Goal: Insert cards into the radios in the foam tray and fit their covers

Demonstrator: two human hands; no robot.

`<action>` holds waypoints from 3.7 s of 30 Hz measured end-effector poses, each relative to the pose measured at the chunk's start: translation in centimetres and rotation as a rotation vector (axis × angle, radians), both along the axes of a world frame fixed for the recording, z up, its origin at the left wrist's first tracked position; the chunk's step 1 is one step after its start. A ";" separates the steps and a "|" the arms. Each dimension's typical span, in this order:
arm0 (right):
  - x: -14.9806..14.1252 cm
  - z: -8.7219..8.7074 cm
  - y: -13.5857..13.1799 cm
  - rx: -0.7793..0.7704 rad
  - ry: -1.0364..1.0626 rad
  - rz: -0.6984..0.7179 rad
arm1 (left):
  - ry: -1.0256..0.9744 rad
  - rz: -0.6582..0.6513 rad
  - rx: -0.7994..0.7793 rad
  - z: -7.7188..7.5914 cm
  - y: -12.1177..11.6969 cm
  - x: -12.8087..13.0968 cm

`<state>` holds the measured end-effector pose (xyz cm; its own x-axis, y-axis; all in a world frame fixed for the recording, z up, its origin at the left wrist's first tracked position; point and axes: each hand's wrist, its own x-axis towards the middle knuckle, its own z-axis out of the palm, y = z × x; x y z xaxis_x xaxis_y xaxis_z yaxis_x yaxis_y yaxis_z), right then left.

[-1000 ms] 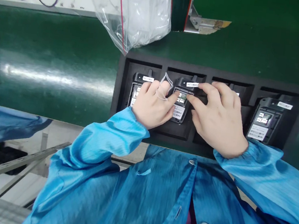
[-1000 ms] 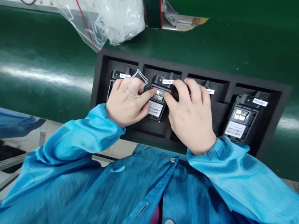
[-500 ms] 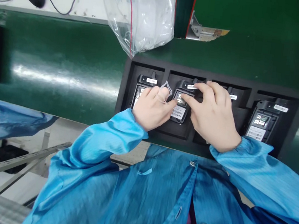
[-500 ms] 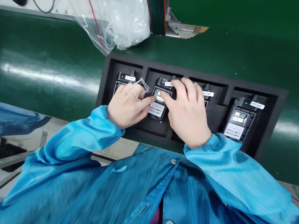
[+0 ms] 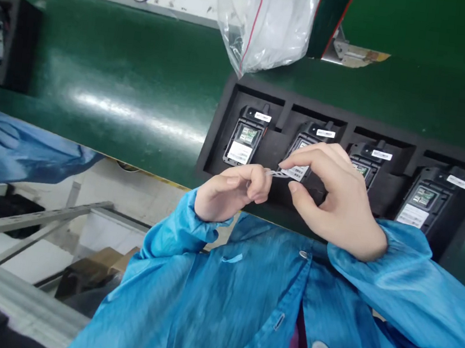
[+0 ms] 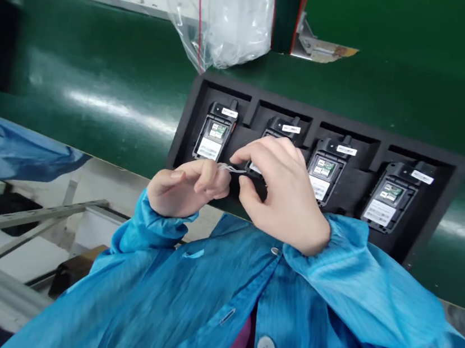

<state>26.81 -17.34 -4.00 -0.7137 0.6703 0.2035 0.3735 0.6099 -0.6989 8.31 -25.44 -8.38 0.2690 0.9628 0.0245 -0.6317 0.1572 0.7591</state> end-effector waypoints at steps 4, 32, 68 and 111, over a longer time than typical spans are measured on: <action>-0.5 0.0 -0.1 0.011 0.003 -0.003 | -0.005 0.001 -0.023 0.1 -0.4 0.0; 1.1 0.7 -0.7 -0.264 0.141 -0.227 | 0.447 0.517 -0.223 -1.1 -0.5 1.9; 10.3 -0.5 1.5 -0.229 -0.011 -0.583 | 1.489 0.811 -0.043 -6.4 -0.3 -7.9; -0.5 -7.0 0.3 0.130 -0.252 -0.531 | 1.973 0.276 0.835 -2.6 0.1 -0.6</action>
